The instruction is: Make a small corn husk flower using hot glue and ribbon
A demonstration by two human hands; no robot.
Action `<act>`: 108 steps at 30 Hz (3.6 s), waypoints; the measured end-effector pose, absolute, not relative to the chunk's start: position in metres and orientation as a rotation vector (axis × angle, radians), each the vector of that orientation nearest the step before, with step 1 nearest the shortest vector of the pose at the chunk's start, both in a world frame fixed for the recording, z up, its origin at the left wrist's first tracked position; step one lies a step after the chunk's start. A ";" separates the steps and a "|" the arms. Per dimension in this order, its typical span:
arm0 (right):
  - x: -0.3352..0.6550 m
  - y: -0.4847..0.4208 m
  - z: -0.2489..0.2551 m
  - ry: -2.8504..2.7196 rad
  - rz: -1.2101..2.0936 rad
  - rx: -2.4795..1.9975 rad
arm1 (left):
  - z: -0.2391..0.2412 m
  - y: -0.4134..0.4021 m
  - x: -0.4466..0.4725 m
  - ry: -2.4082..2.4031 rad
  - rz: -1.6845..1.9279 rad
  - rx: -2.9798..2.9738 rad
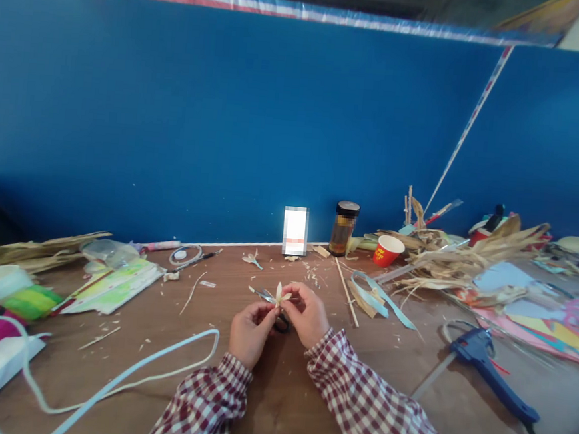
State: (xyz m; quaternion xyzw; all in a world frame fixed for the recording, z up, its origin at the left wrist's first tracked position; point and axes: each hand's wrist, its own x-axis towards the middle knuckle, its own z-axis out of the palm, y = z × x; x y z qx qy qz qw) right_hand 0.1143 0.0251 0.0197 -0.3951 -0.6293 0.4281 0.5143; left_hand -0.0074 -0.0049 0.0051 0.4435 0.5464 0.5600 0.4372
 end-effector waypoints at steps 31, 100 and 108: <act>0.117 0.017 0.022 -1.696 0.882 -0.902 | -0.009 0.001 -0.015 1.434 1.388 1.126; 0.112 0.025 0.009 -1.545 1.004 -0.995 | -0.001 -0.002 -0.009 1.338 1.380 1.017; 0.115 0.025 0.007 -1.705 0.812 -1.008 | 0.001 -0.002 -0.009 1.341 1.362 1.013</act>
